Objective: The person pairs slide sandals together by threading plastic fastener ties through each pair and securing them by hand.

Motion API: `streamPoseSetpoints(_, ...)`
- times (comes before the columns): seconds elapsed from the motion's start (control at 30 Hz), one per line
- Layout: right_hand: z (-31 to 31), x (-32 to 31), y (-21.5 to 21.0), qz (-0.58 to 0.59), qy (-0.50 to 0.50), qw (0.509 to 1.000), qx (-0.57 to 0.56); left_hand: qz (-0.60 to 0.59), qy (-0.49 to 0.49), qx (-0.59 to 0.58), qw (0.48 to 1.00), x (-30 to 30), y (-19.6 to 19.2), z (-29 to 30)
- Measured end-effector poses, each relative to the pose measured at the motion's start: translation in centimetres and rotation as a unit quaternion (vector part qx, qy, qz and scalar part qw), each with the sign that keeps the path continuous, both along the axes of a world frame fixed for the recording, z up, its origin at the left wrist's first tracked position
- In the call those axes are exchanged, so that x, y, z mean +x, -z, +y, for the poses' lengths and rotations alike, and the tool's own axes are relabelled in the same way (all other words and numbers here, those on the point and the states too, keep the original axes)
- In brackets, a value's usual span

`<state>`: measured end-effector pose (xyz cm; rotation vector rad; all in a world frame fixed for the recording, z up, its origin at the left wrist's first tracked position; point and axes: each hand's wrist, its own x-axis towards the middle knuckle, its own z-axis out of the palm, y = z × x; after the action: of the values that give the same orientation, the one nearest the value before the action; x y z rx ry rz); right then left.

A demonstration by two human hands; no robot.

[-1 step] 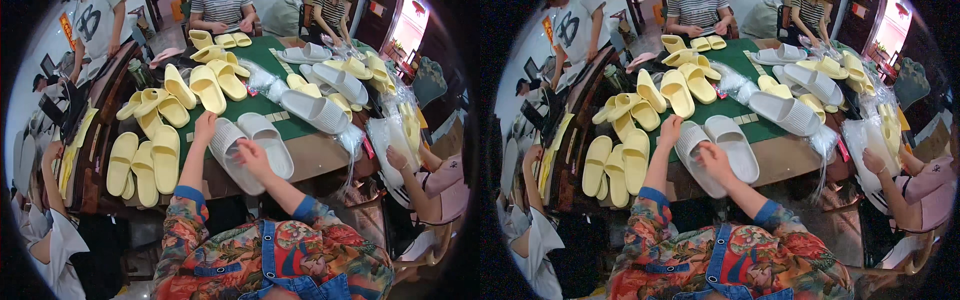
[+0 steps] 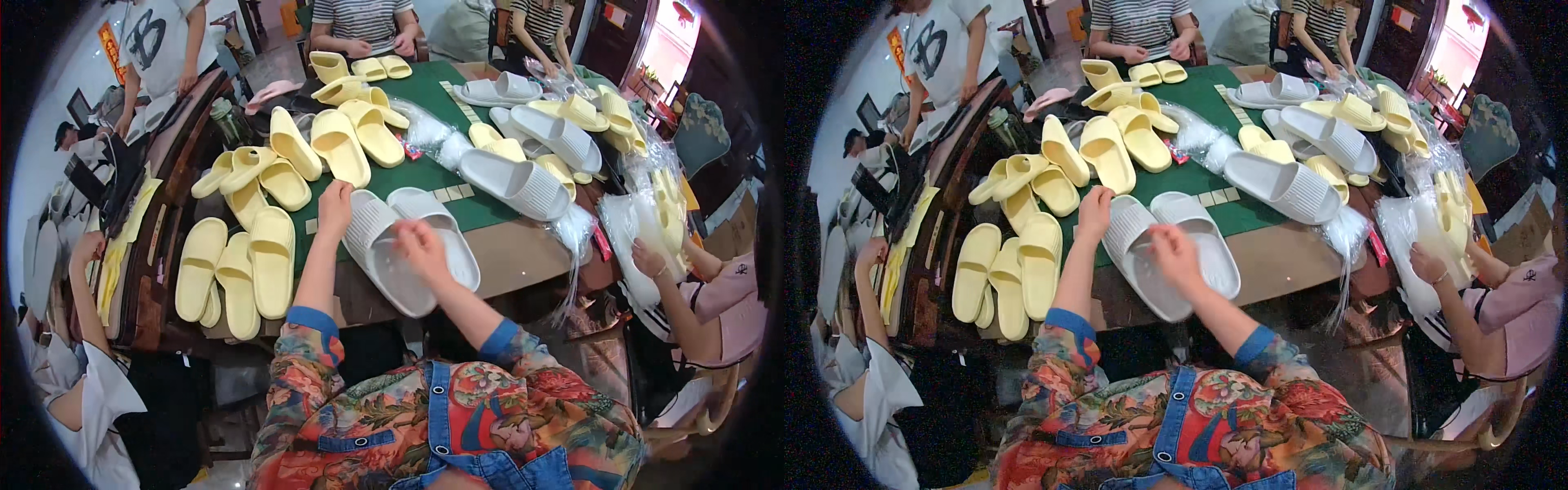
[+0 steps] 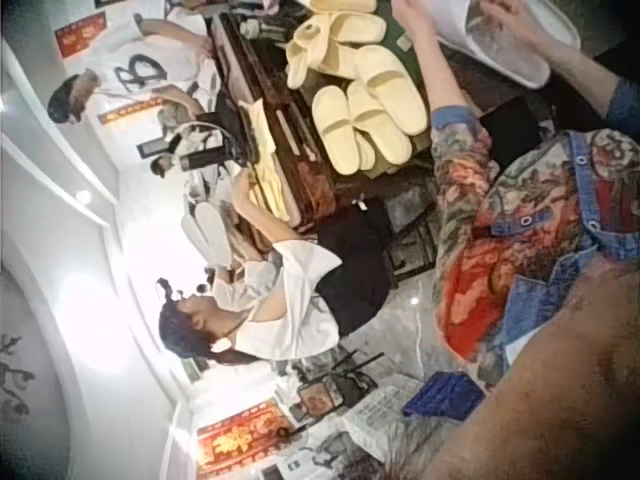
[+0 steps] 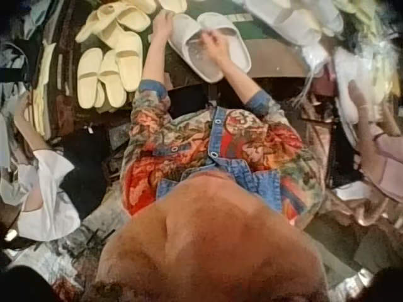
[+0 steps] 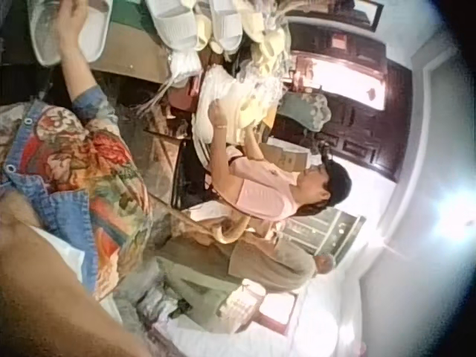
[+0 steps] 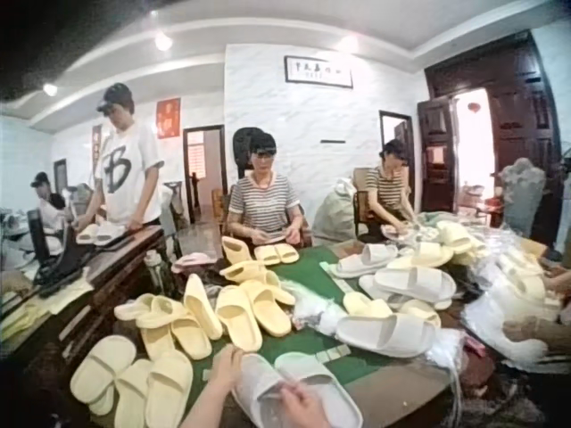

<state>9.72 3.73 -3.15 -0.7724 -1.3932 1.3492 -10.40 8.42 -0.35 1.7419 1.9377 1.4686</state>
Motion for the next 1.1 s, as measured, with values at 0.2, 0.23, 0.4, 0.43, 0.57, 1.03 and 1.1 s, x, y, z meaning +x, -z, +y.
streamPoseSetpoints(0.2,9.7,0.1,-5.5,-0.232,0.114,0.845,0.468,0.096,0.088,0.097,0.987,4.9,-3.0,-0.4)
streamPoseSetpoints(0.23,9.7,0.0,-5.5,-0.23,0.115,0.845,0.469,0.12,0.107,0.113,0.981,5.1,-3.3,-0.7)
streamPoseSetpoints(0.4,8.1,-0.1,-4.2,-0.318,-0.16,0.905,0.232,0.169,0.116,0.091,0.975,3.5,-2.1,-1.7)
streamPoseSetpoints(0.43,7.1,-0.4,-4.5,-0.35,-0.121,0.903,0.219,0.168,0.113,0.088,0.975,2.9,-1.6,-1.8)
streamPoseSetpoints(0.57,4.9,-2.1,-4.2,-0.399,-0.069,0.888,0.218,0.175,0.103,0.077,0.976,0.3,0.5,-1.6)
streamPoseSetpoints(1.03,9.4,-3.0,-4.2,-0.244,-0.171,0.952,-0.077,-0.455,0.022,-0.049,0.889,4.7,-0.4,0.4)
streamPoseSetpoints(1.1,9.6,-2.9,-3.2,-0.21,-0.166,0.961,-0.07,-0.455,0.023,-0.032,0.89,5.2,-0.2,0.0)
